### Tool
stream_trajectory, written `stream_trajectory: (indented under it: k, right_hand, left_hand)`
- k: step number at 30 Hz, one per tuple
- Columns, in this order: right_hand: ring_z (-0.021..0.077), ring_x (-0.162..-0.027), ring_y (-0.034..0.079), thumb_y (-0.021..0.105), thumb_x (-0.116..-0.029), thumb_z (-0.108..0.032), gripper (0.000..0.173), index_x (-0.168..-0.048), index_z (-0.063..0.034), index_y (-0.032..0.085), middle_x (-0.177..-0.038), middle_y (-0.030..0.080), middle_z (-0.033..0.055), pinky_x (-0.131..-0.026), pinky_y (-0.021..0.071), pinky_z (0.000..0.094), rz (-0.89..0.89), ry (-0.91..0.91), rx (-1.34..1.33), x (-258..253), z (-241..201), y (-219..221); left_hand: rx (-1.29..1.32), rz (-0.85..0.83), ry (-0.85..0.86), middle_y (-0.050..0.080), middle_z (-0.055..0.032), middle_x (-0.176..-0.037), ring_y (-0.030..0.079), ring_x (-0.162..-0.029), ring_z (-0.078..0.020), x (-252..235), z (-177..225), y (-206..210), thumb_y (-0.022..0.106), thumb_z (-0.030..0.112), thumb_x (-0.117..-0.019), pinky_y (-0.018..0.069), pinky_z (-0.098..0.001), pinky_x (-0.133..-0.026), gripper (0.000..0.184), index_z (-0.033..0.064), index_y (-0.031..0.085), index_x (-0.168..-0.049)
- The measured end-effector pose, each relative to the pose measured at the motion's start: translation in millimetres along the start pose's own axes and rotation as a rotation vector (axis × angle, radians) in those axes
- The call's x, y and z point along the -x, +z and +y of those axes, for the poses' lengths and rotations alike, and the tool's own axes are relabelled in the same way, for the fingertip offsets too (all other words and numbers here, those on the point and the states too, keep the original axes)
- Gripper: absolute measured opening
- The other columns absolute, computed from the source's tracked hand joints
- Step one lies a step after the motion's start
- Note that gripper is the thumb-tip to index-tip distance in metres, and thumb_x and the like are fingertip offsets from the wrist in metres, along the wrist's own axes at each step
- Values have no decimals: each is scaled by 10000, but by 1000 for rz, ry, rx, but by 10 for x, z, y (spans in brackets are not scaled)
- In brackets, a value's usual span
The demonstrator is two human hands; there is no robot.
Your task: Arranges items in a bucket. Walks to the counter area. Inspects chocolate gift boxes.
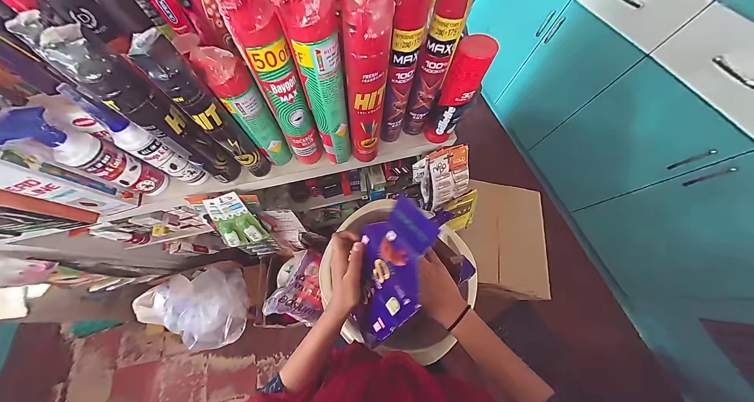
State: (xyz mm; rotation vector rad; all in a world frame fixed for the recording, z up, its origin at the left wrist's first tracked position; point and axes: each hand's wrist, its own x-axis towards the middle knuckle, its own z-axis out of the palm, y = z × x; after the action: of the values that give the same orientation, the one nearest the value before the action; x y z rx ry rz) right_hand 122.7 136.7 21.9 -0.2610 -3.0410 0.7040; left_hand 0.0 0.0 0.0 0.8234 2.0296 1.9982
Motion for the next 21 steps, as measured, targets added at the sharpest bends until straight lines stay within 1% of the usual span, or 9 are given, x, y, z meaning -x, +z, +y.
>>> stream_trajectory:
  k: [3,5,6,8,11,14,16,18,21]
  right_hand:
    - [434,-1226,621,713,-888,-233,418,-1204,41,711,-1246,684,265,-1050,433,622,59,199,-89,242,-47,84]
    - [408,-1261,600,718,-892,-293,470,-1238,25,699,-1269,676,252,-1080,421,590,24,256,-122,253,-45,-17]
    - [367,-1283,593,708,-888,-303,485,-1254,13,690,-1284,676,223,-1112,423,537,85,248,-123,260,-22,-97]
    - [441,-1321,554,643,-905,-156,400,-1252,38,679,-1318,650,253,-1132,389,607,176,201,-16,322,41,-361]
    - [505,-1242,580,466,-962,-89,337,-1088,46,749,-1253,658,303,-1043,408,672,340,227,-65,566,372,-532]
    - [343,-1257,584,442,-984,-167,415,-1188,111,671,-1301,622,290,-1054,449,474,470,328,-424,639,590,-386]
    - [160,-1218,594,517,-1003,-264,535,-1399,88,442,-1319,591,206,-1034,493,317,490,408,-660,552,600,-274]
    - [193,-1169,625,552,-1007,-276,655,-1545,8,308,-1343,587,211,-979,527,380,463,455,-712,427,615,-273]
    - [271,-1114,641,504,-1059,-207,451,-1456,3,462,-1287,622,226,-940,515,483,335,476,-739,259,707,-365]
  left_hand:
    - [-344,-223,-217,626,-230,-1221,617,-1127,-316,-65,-85,189,344,325,-1058,490,-501,-975,511,-67,597,-1266]
    - [-504,-402,-409,582,-228,-1399,573,-1281,-379,-196,-13,259,262,381,-1095,434,-590,-1042,563,18,561,-1407]
    - [-564,-471,-458,595,-223,-1394,576,-1286,-385,-241,51,281,218,386,-1107,425,-605,-1044,579,41,549,-1433]
    - [-641,-578,-513,664,-258,-1234,611,-1203,-425,-284,158,305,169,384,-1120,419,-639,-999,610,22,581,-1387]
    - [-770,-690,-534,694,-258,-1130,642,-1142,-438,-281,200,350,192,394,-1126,445,-642,-960,593,29,605,-1344]
    - [-799,-696,-521,698,-251,-1109,648,-1127,-432,-281,181,403,229,388,-1126,456,-630,-947,562,29,616,-1320]
    - [-777,-678,-495,702,-250,-1081,655,-1105,-429,-256,141,388,248,369,-1126,458,-630,-939,545,15,628,-1292]
    - [-767,-659,-487,698,-256,-1070,655,-1091,-438,-235,98,378,258,361,-1128,460,-640,-933,532,14,628,-1286]
    - [-784,-627,-473,695,-261,-1043,657,-1064,-448,-207,56,381,267,353,-1129,465,-650,-905,529,3,643,-1253]
